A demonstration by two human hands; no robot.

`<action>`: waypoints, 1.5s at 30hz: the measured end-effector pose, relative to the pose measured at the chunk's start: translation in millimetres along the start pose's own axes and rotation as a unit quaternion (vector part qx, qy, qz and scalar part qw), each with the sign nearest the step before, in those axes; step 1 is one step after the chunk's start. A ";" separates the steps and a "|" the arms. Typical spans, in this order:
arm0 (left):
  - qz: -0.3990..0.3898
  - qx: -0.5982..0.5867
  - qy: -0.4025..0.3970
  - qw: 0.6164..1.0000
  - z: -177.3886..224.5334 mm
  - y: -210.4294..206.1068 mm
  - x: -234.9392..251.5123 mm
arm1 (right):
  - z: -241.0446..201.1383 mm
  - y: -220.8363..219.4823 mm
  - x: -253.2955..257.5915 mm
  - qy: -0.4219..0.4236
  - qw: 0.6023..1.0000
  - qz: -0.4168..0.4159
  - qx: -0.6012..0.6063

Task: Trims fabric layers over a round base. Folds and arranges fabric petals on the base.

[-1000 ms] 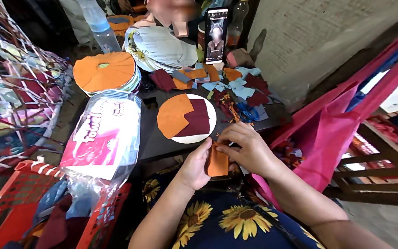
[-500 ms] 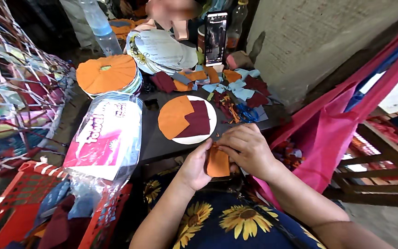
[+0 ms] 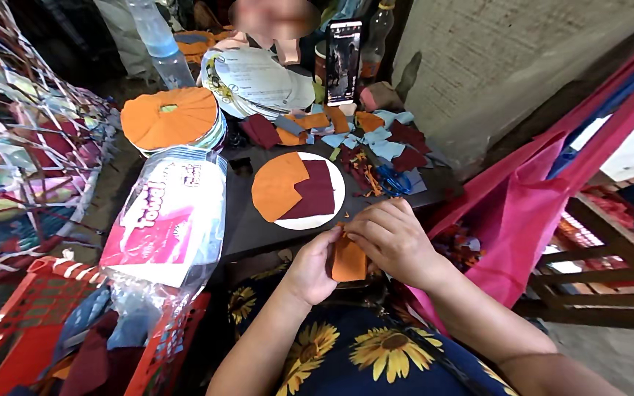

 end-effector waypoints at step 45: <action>0.061 0.019 -0.039 0.997 1.5 6.5 -0.4 | 11.8 7.6 1.2 -0.117 0.987 -0.032 0.105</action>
Point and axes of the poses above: each hand's wrist, its own x-axis towards the middle knuckle, its own y-axis out of the back of the hand, z = x × y, the point moved 7 cm from there along x, towards the middle knuckle, and after that the axes turned 10 degrees about z, right-handed, at the moved point
